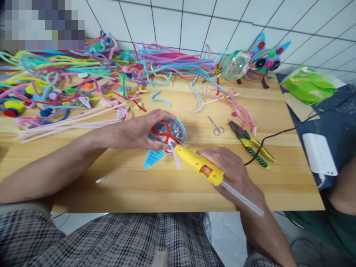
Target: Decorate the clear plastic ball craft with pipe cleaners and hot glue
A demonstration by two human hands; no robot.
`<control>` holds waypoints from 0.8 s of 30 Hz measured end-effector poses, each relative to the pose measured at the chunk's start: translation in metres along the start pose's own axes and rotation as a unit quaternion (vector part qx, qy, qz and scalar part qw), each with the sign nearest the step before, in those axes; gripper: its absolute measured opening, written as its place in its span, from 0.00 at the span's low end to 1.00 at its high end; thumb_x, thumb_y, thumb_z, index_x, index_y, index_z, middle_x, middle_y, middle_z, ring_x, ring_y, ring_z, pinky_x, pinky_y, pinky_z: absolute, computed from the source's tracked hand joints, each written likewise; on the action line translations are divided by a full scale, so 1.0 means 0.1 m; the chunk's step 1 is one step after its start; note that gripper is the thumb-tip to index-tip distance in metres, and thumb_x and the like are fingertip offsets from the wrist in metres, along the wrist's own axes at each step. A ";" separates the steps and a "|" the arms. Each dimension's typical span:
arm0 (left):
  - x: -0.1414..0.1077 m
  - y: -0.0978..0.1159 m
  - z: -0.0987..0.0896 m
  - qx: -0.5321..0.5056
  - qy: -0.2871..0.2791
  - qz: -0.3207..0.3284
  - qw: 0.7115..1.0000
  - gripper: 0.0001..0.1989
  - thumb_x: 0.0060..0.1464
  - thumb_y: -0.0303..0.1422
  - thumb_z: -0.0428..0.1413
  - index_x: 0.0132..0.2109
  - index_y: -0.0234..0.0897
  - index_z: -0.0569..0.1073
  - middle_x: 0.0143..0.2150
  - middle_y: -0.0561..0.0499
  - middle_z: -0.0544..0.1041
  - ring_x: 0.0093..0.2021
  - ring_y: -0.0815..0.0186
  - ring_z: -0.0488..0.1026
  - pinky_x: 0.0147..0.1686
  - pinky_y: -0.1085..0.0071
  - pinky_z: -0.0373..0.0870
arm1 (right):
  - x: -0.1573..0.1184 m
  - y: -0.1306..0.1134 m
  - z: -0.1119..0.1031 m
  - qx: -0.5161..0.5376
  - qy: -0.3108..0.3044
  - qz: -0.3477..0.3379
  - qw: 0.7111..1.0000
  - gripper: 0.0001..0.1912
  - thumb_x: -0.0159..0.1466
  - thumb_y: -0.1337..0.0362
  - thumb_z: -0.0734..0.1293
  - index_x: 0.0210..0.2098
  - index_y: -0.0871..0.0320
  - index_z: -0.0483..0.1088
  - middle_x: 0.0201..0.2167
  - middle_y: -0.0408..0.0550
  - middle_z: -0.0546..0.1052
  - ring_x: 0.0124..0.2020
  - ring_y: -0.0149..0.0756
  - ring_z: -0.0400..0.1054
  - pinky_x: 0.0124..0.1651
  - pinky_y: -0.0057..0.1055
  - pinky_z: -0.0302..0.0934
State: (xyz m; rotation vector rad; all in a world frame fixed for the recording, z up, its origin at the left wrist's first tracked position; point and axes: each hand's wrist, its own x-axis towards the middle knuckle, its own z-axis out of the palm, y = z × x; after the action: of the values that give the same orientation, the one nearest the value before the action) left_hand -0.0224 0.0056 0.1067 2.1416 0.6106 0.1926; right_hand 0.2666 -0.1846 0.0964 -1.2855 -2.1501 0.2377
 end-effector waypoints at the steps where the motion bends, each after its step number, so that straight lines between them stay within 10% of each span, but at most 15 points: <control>1: 0.00 0.00 0.00 -0.001 0.000 0.002 1.000 0.39 0.56 0.46 0.69 0.70 0.41 0.70 0.67 0.38 0.75 0.61 0.52 0.78 0.65 0.54 0.78 | 0.01 0.01 0.00 0.001 -0.005 -0.003 1.000 0.23 0.74 0.70 0.69 0.64 0.44 0.78 0.48 0.46 0.90 0.44 0.45 0.87 0.47 0.41 0.82; 24: -0.02 0.01 -0.01 -0.001 -0.001 0.011 1.000 0.36 0.57 0.45 0.69 0.69 0.43 0.70 0.67 0.40 0.76 0.60 0.54 0.79 0.62 0.56 0.79 | -0.01 0.03 0.04 -0.002 -0.026 -0.014 1.000 0.33 0.74 0.67 0.67 0.76 0.41 0.64 0.48 0.49 0.90 0.42 0.47 0.88 0.42 0.42 0.83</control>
State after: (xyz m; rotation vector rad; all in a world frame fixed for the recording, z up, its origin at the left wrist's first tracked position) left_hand -0.0241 0.0052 0.1084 2.1477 0.5857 0.2016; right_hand 0.2673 -0.1836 0.0912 -1.2640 -2.2109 0.2593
